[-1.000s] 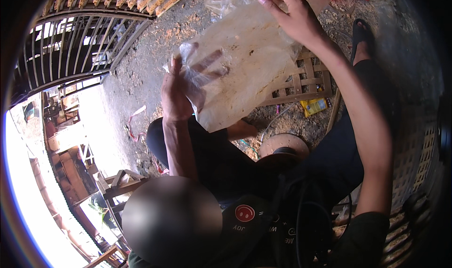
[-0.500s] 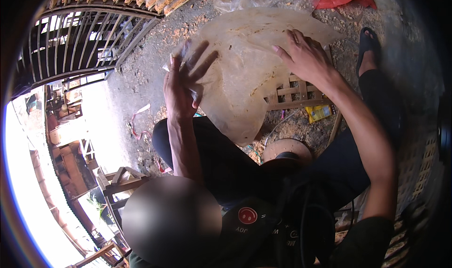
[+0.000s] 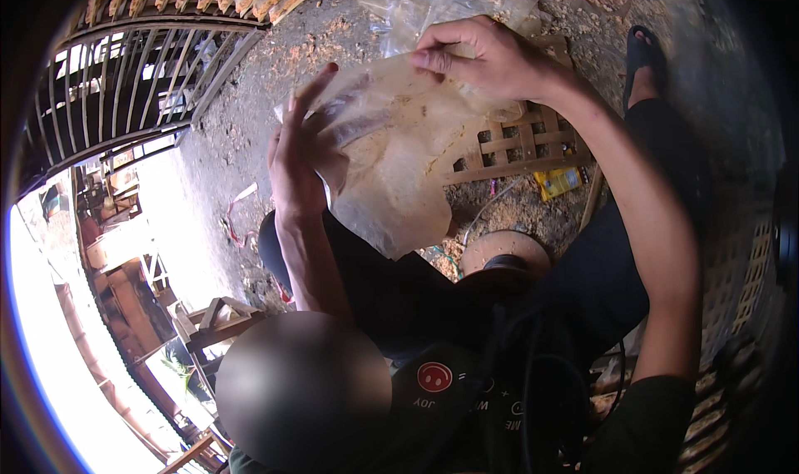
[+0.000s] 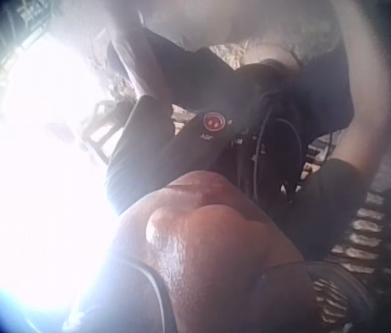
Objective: The person sits on the floor and repeatedly scoops a granular material from a plastic bag into a wooden lattice tray using a small stick. The person then places the filled tray onto a nearby stack of similar trays.
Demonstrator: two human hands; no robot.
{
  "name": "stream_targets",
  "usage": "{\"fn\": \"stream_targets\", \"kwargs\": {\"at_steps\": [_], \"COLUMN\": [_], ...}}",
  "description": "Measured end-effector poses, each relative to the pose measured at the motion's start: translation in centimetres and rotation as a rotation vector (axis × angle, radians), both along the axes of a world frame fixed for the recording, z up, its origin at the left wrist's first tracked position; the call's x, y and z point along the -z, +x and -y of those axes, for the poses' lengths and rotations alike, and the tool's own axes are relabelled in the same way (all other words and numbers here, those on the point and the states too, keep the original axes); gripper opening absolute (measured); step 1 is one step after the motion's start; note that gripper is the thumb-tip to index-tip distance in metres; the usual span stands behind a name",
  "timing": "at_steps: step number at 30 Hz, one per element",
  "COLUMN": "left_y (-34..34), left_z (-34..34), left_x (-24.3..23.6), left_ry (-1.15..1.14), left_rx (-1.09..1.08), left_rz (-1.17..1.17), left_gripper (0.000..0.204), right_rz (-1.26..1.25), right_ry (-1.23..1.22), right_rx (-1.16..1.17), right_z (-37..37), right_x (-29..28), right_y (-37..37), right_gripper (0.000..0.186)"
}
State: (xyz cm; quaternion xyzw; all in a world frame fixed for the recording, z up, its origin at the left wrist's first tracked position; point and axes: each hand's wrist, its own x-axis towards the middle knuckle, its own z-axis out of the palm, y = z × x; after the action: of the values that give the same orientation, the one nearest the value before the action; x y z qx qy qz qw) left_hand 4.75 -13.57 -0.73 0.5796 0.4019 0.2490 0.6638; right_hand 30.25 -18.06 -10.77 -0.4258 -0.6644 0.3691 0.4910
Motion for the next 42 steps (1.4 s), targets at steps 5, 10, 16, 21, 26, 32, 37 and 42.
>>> {"fn": "stream_targets", "kwargs": {"at_steps": [5,10,16,21,26,32,37,42], "left_y": [-0.8,-0.3,-1.3,-1.3,-1.8,-2.1,-4.7,-4.1], "left_z": [0.8,1.2,1.2,1.3,1.2,-0.4,-3.3,-2.1], "left_x": [1.9,2.5,2.2,1.9,2.0,1.9,2.2,5.1], "left_ry": [0.259,0.068,0.028,0.039,-0.011,0.001,0.122,0.098], "left_rx": [0.041,0.090,0.073,0.068,0.110,0.333,-0.086,0.025], "left_rz": [-0.335,-0.205,-0.057,-0.014,0.073,-0.542,0.040,0.062], "left_gripper": [0.046,0.041,0.038,0.039,0.039,0.027,0.062,0.086], "right_rz": [-0.242,-0.441,-0.221,-0.254,-0.244,-0.578,-1.065,-1.275], "right_ry": [-0.132,-0.421,-0.274,-0.297,-0.358,-0.313,-0.515,-0.412], "right_rx": [0.150,0.199,0.287,0.270,0.277,0.630,0.651,0.423], "right_z": [-0.1,0.4,0.5,0.6,0.8,-0.3,0.5,0.4], "right_x": [0.0,-2.3,-2.8,-2.9,-3.6,-2.3,-4.8,-2.0], "right_y": [0.1,1.3,1.3,1.3,1.6,3.7,5.1,7.9], "right_gripper": [0.027,0.025,0.025,0.025,0.024,0.016,0.018,0.031]}}
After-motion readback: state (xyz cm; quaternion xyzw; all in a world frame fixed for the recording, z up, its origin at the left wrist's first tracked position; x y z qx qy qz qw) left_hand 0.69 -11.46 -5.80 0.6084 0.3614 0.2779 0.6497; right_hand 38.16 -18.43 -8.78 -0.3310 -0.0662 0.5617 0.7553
